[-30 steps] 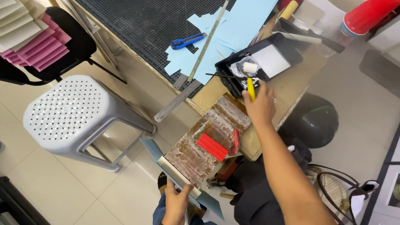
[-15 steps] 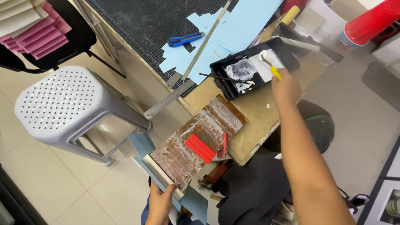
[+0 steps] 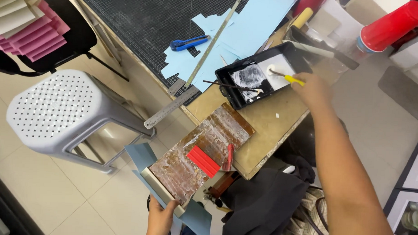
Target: Applying glue to paper strips and attaching them to box components to assemble small boxes
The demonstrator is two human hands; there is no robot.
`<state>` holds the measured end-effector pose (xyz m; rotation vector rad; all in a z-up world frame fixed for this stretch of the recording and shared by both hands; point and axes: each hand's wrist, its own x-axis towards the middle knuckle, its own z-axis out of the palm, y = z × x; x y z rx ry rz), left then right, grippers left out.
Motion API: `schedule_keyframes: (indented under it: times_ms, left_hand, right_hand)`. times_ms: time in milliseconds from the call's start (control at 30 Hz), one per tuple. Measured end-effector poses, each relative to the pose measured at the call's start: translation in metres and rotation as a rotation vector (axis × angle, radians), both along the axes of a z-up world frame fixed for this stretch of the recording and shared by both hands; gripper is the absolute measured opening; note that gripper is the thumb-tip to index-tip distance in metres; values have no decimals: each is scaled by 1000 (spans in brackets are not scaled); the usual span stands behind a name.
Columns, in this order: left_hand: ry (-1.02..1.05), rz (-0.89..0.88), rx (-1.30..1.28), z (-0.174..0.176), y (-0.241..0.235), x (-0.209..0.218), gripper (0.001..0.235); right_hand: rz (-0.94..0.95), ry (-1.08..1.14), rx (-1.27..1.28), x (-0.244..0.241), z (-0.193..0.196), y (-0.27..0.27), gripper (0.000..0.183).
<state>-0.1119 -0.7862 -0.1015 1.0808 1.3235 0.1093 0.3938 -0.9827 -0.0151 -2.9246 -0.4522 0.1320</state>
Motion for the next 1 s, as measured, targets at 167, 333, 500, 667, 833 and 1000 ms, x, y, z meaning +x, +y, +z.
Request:
schedule_keyframes:
  times_ms: [167, 333, 500, 667, 833, 1000]
  left_hand:
    - [111, -22, -42, -4, 2, 1, 77]
    - [28, -38, 32, -14, -2, -9, 76]
    - [99, -28, -7, 5, -2, -1, 75]
    - [-1, -76, 52, 5, -1, -3, 72]
    - [76, -43, -40, 26, -1, 1, 68]
    - [73, -29, -27, 18, -2, -1, 71]
  right_hand:
    - [117, 74, -125, -7, -15, 55, 33]
    - [143, -47, 38, 31, -41, 56, 33]
    - [144, 48, -308, 0, 18, 64, 32]
    - [140, 31, -224, 20, 0, 74, 28]
    - [223, 99, -398, 20, 17, 74, 32]
    - [137, 74, -259, 16, 17, 86, 30]
